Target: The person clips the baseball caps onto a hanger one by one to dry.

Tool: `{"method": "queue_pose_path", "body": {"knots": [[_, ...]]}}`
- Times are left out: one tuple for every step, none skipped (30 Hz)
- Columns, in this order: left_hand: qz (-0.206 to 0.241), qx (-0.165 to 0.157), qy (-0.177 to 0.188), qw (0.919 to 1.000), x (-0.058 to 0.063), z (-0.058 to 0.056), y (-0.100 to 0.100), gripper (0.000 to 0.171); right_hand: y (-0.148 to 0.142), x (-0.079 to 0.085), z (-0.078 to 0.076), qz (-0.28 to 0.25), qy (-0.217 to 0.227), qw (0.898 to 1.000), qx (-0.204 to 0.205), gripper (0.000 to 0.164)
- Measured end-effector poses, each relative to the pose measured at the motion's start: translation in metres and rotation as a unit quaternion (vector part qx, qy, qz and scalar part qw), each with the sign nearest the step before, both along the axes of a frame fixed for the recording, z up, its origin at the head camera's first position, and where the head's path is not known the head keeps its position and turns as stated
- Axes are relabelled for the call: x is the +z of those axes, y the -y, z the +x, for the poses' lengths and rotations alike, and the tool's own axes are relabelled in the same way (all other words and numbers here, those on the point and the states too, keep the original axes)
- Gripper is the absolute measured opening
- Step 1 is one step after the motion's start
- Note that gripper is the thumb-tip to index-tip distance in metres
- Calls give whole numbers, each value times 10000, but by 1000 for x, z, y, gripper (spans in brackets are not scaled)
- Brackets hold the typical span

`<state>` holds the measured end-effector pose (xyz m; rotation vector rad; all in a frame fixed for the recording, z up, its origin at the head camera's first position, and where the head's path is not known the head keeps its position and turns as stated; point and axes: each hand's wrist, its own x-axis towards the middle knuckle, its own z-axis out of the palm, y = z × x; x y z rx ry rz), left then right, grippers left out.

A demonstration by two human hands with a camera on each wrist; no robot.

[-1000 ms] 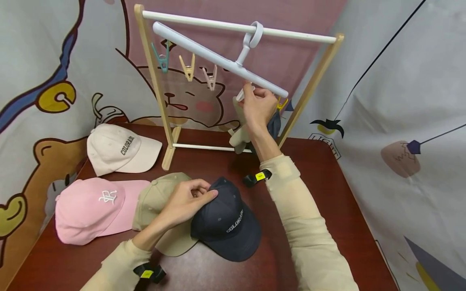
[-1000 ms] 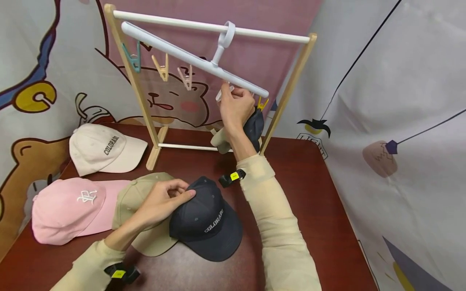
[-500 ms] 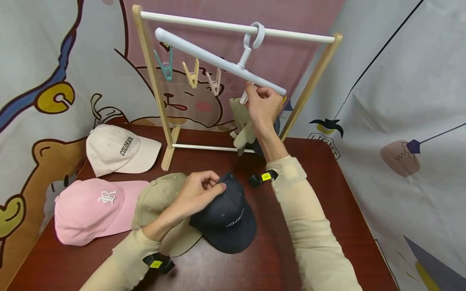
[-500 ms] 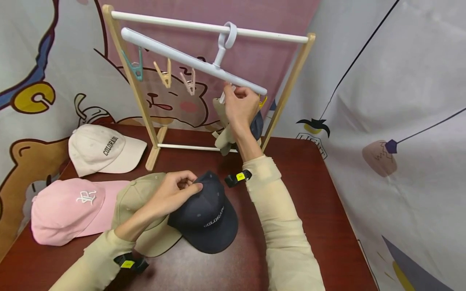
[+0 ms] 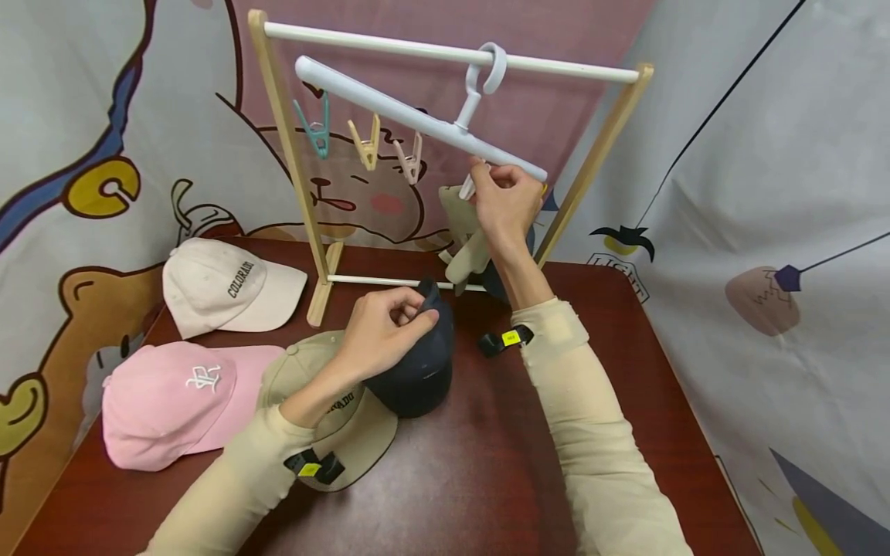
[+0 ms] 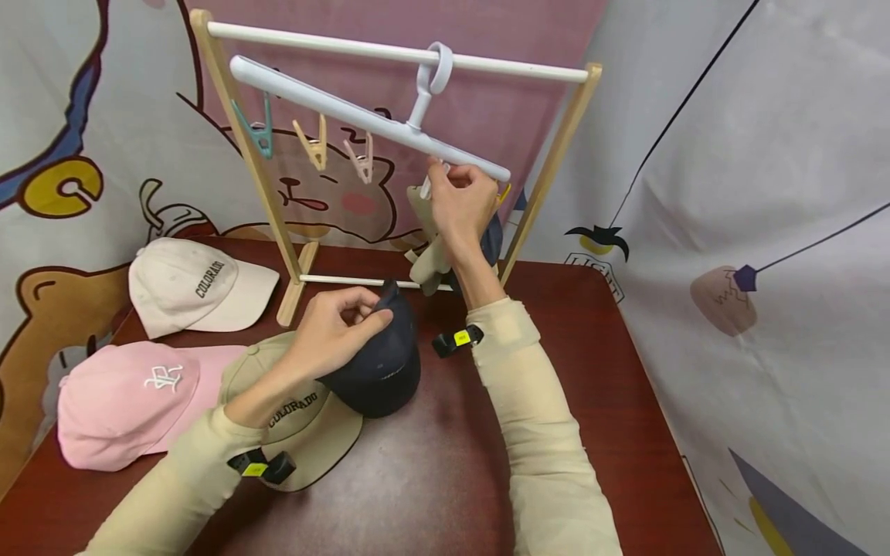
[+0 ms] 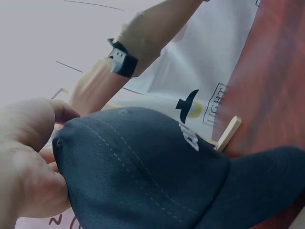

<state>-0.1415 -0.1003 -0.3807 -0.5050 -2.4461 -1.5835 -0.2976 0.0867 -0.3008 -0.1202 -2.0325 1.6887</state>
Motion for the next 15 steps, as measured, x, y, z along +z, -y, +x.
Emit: {"method": "queue_pose_path", "body": {"knots": [[-30, 47, -74, 10000, 2, -3, 1, 12, 0, 0, 0, 12, 7, 10000, 6, 31], [-56, 92, -148, 9998, 3, -5, 2, 13, -1, 0, 0, 16, 2, 10000, 18, 31], [-83, 129, -219, 9996, 5, -8, 3, 14, -1, 0, 0, 31, -1, 10000, 27, 31], [-105, 164, -283, 9994, 6, -11, 4, 15, -1, 0, 0, 33, -4, 10000, 38, 31], [-118, 197, -343, 9991, 7, -14, 5, 16, -1, 0, 0, 47, 3, 10000, 36, 31], [-114, 233, -387, 9989, 8, -18, 5, 16, -1, 1, 0, 67, 14, 10000, 26, 31], [-124, 266, -439, 9986, 9, -21, 6, 17, -2, 1, 0, 86, 23, 10000, 28, 30], [-129, 300, -480, 9983, 11, -24, 6, 18, -2, 1, 0, 95, 35, 9999, 33, 30], [-139, 337, -538, 9979, 12, -27, 6, 19, -2, 2, 0, 131, 47, 9999, 23, 30], [-140, 377, -587, 9975, 13, -30, 6, 19, -2, 2, 0, 165, 58, 9998, 6, 29], [-148, 426, -622, 9970, 14, -33, 5, 20, -2, 3, 1, 207, 58, 9998, -3, 29], [-141, 469, -654, 9967, 16, -36, 5, 21, -2, 3, 1, 261, 48, 9996, -13, 30], [-134, 513, -694, 9962, 17, -39, 4, 23, -2, 3, 2, 328, 30, 9995, -23, 30], [-107, 560, -720, 9958, 17, -42, 3, 24, -2, 3, 2, 402, 19, 9992, -47, 30], [-82, 609, -748, 9953, 18, -45, 2, 24, -2, 3, 3, 480, 8, 9988, -66, 30]]}}
